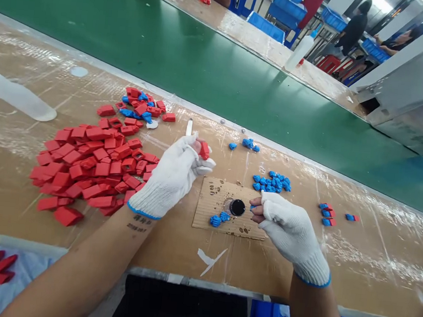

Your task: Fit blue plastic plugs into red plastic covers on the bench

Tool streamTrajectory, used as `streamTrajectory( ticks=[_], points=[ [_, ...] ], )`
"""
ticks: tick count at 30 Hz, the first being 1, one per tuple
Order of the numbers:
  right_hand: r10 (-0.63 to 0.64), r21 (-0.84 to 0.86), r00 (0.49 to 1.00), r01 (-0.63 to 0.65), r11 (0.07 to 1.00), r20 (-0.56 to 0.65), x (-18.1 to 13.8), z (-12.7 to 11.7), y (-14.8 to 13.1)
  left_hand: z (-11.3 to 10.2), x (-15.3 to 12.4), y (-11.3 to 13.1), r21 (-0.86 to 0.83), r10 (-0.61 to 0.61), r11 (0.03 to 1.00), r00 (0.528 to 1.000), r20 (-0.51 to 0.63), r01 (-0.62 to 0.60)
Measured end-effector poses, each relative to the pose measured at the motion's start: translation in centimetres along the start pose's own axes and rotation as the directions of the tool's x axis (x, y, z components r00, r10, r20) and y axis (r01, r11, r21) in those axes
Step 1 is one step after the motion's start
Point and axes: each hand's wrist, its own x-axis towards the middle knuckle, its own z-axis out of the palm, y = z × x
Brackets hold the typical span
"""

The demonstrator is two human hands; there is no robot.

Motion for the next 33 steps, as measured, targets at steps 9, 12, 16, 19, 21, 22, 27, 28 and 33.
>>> streamTrajectory(
  ticks=[9, 12, 16, 19, 21, 22, 27, 28, 33],
  points=[
    [0.010, -0.206, 0.950, 0.058, 0.977, 0.313, 2.1, -0.7, -0.9, -0.8, 0.5, 0.5, -0.007, 0.010, 1.000, 0.999, 0.052, -0.010],
    [0.077, -0.267, 0.943, 0.013, 0.964, 0.325, 2.6, -0.7, -1.4, -0.8, 0.7, 0.5, -0.007, 0.012, 1.000, 0.999, 0.041, -0.012],
    [0.116, -0.348, 0.931, 0.012, 0.937, 0.346, 3.1, -0.5, -1.6, -0.8, 0.8, 0.7, -0.004, 0.005, 1.000, 1.000, 0.028, -0.005],
    [0.106, -0.332, 0.944, 0.003, 0.943, 0.311, 2.9, -0.6, -1.4, -0.9, 0.7, 1.0, 0.008, 0.021, 1.000, 1.000, -0.004, -0.021],
    [0.123, -0.305, 0.963, -0.046, 0.951, 0.238, 2.6, -0.8, -1.1, -0.9, 0.7, 1.1, 0.006, 0.022, 1.000, 1.000, -0.006, -0.022],
    [0.139, -0.293, 0.970, -0.076, 0.953, 0.200, 2.5, -0.9, -1.0, -0.9, 0.7, 1.1, 0.003, 0.018, 1.000, 1.000, -0.002, -0.018],
    [0.194, -0.266, 0.966, -0.145, 0.953, 0.168, 3.0, -0.8, -0.7, -0.7, 0.6, 1.2, 0.022, 0.000, 1.000, 1.000, -0.006, 0.000],
    [0.200, -0.266, 0.963, -0.147, 0.953, 0.183, 3.2, -0.8, -0.8, -0.7, 0.6, 1.2, 0.027, 0.002, 1.000, 1.000, -0.008, -0.001],
    [0.222, -0.241, 0.954, -0.172, 0.955, 0.201, 3.2, -0.9, -0.7, -1.0, 0.6, 1.2, 0.066, 0.024, 0.998, 1.000, -0.008, -0.023]
  ],
)
